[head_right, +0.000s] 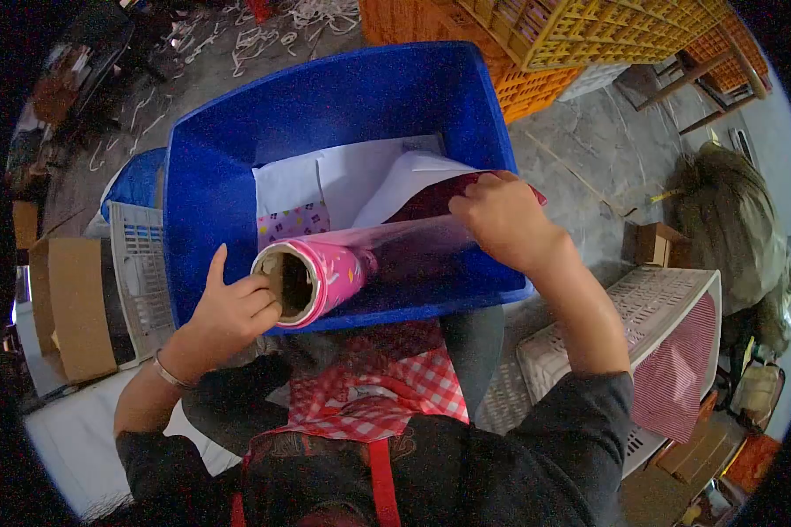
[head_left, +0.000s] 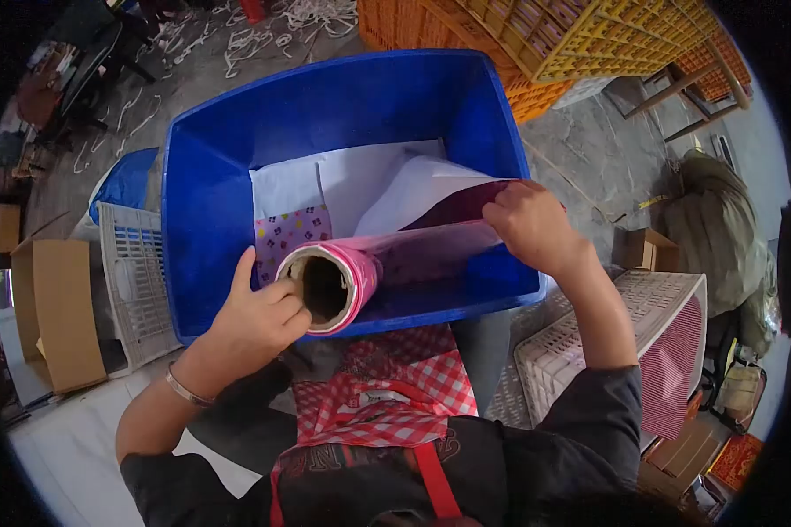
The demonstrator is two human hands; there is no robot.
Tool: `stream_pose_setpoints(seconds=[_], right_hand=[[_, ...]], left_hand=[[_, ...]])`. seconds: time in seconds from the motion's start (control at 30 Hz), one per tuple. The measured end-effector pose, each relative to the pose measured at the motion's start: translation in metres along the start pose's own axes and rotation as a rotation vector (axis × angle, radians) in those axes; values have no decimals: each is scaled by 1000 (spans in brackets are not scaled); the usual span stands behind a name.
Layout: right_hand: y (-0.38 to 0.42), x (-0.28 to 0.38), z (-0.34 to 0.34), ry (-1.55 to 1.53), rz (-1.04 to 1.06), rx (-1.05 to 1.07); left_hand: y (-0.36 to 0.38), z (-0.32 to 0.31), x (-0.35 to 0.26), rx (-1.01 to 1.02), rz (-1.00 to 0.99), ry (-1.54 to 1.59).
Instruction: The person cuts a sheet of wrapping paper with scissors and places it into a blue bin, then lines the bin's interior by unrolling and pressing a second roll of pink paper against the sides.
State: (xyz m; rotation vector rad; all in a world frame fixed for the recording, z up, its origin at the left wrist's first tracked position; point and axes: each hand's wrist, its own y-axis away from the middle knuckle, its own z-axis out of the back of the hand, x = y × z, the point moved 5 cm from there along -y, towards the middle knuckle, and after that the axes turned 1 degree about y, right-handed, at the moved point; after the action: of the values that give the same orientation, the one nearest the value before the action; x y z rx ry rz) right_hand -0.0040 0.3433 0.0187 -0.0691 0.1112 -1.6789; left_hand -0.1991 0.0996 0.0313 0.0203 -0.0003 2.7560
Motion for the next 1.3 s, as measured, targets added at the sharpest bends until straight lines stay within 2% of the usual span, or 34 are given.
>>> stream_pose_setpoints(seconds=[0.13, 0.23, 0.3, 0.37, 0.4, 0.5, 0.57, 0.63, 0.7, 0.77, 0.83, 0.9, 0.97, 1.07, 1.13, 1.2, 1.23, 1.3], right_hand=[[11, 22, 9, 38, 24, 5], [17, 28, 7, 32, -14, 39], [20, 26, 6, 54, -24, 57], [25, 26, 2, 65, -28, 81], [27, 28, 2, 75, -30, 80], [31, 29, 1, 85, -39, 48], [33, 27, 4, 99, -46, 37], [35, 28, 2, 83, -37, 37], [35, 31, 5, 73, -29, -1], [38, 31, 1, 43, -43, 10], [39, 29, -1, 14, -77, -17], [41, 30, -4, 19, -70, -59], [44, 30, -4, -9, -79, -73], [46, 31, -4, -11, -127, -74], [46, 33, -5, -13, -107, -46], [44, 36, -6, 27, -189, -14], [43, 38, -6, 52, -227, -13], [41, 44, -3, 50, -251, 6]], left_hand=[[11, 13, -4, -24, 89, -64], [-1, 39, 3, 73, 108, -99], [-24, 55, 24, 49, 97, 270], [-78, 59, 43, -56, 129, 358], [-109, 50, 46, -110, 138, 381], [-201, -11, 26, -28, 123, 420], [-227, -39, 25, 3, 98, 383], [-236, -67, 36, 298, -34, 413], [-216, -97, 89, 296, 18, 546], [-167, -117, 134, 321, 219, 349], [-104, -164, 165, 415, 227, 104], [-55, -207, 167, 499, 300, 53], [-34, -248, 157, 494, 396, 159], [-24, -302, 138, 278, 267, 225], [-35, -319, 121, 154, 225, 240], [-43, -334, 109, 2, 164, 235], [-47, -350, 106, 57, 193, 333], [-57, -369, 96, 23, 98, 358]])
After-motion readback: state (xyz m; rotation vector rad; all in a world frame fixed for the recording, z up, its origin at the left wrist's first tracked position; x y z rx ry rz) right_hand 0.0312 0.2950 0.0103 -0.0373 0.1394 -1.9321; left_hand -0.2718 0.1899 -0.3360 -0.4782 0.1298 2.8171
